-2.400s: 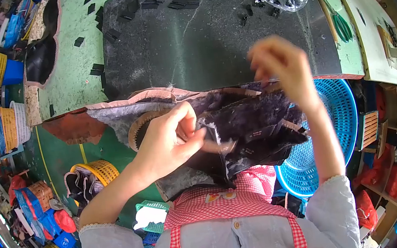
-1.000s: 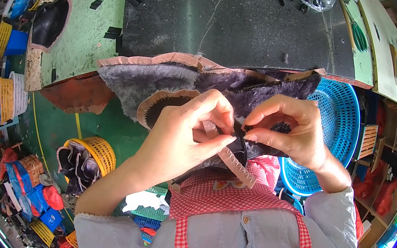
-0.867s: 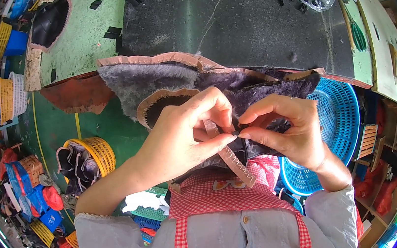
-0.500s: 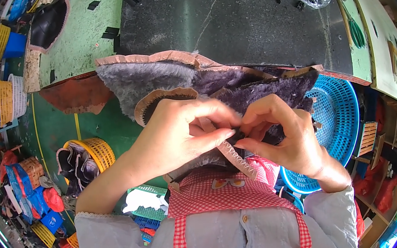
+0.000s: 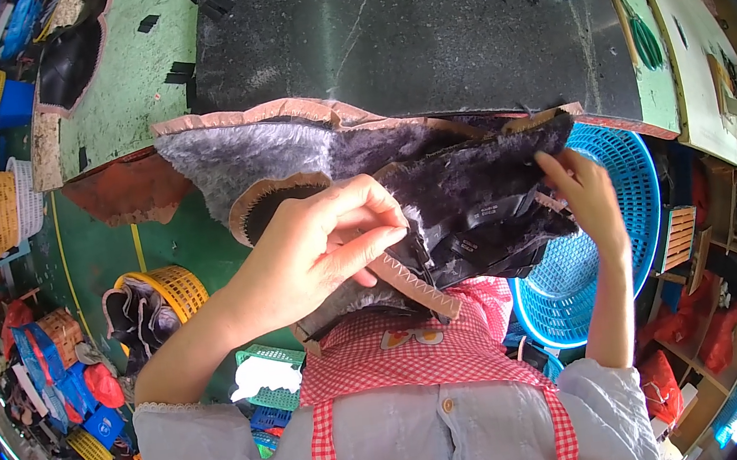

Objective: Trimming excess leather from boot uppers and testing the zippers.

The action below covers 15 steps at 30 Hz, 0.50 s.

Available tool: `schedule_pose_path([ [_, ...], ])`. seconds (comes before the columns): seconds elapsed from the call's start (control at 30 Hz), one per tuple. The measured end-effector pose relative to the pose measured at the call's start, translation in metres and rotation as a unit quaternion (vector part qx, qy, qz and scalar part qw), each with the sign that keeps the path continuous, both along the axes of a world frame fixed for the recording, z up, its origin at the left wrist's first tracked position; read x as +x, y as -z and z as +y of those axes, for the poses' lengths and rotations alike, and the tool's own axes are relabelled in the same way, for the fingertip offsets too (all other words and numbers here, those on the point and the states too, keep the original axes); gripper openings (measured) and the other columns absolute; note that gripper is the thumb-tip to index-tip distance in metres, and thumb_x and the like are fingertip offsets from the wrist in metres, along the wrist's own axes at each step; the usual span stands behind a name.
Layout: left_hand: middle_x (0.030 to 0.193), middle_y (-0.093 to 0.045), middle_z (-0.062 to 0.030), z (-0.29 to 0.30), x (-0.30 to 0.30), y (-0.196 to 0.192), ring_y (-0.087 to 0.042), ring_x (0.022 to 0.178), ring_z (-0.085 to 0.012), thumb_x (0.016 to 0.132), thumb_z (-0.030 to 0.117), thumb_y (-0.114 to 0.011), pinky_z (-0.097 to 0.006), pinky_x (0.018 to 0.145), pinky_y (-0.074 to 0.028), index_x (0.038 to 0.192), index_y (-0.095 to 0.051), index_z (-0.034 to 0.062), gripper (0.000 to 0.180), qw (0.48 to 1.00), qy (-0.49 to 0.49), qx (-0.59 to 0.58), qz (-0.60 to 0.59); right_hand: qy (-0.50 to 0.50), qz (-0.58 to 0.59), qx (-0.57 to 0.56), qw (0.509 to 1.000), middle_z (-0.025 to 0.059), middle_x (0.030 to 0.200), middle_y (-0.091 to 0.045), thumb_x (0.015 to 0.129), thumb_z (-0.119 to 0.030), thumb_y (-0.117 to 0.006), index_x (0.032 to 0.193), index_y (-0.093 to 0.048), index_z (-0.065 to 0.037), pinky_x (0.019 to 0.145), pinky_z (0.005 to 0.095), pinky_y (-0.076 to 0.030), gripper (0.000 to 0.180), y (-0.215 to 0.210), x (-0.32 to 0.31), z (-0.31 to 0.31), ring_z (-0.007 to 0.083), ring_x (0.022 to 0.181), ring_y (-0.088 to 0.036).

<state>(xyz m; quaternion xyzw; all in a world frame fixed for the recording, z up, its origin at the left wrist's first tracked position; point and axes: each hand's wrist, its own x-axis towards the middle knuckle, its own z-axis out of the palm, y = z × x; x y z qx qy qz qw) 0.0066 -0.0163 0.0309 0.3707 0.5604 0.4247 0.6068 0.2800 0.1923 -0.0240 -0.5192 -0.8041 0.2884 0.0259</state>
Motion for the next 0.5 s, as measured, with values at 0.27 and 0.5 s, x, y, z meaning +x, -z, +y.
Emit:
schedule_pose_path([
  [0.27, 0.097, -0.07, -0.0041, -0.009, 0.003, 0.017, -0.065, 0.088, -0.0069, 0.091, 0.006, -0.068, -0.022, 0.074, -0.053, 0.103, -0.067, -0.0021, 0.014, 0.998, -0.007, -0.003, -0.057, -0.177, 0.225, 0.228, 0.93, 0.0116, 0.102, -0.057, 0.062, 0.004, -0.071, 0.086, -0.062, -0.003, 0.069, 0.0317, -0.052, 0.026, -0.01, -0.05, -0.036, 0.0287, 0.082, -0.062],
  [0.5, 0.088, -0.072, -0.0042, -0.009, 0.002, 0.002, -0.066, 0.082, -0.0085, 0.087, 0.006, -0.071, -0.024, 0.074, -0.051, 0.098, -0.071, 0.0012, 0.011, 0.992, 0.068, 0.065, 0.085, -0.435, 0.221, -0.077, 0.869, 0.0152, 0.123, -0.054, 0.076, -0.003, -0.069, 0.105, -0.055, -0.003, 0.077, 0.0406, -0.056, 0.033, -0.031, -0.101, -0.065, 0.0346, 0.096, -0.065],
])
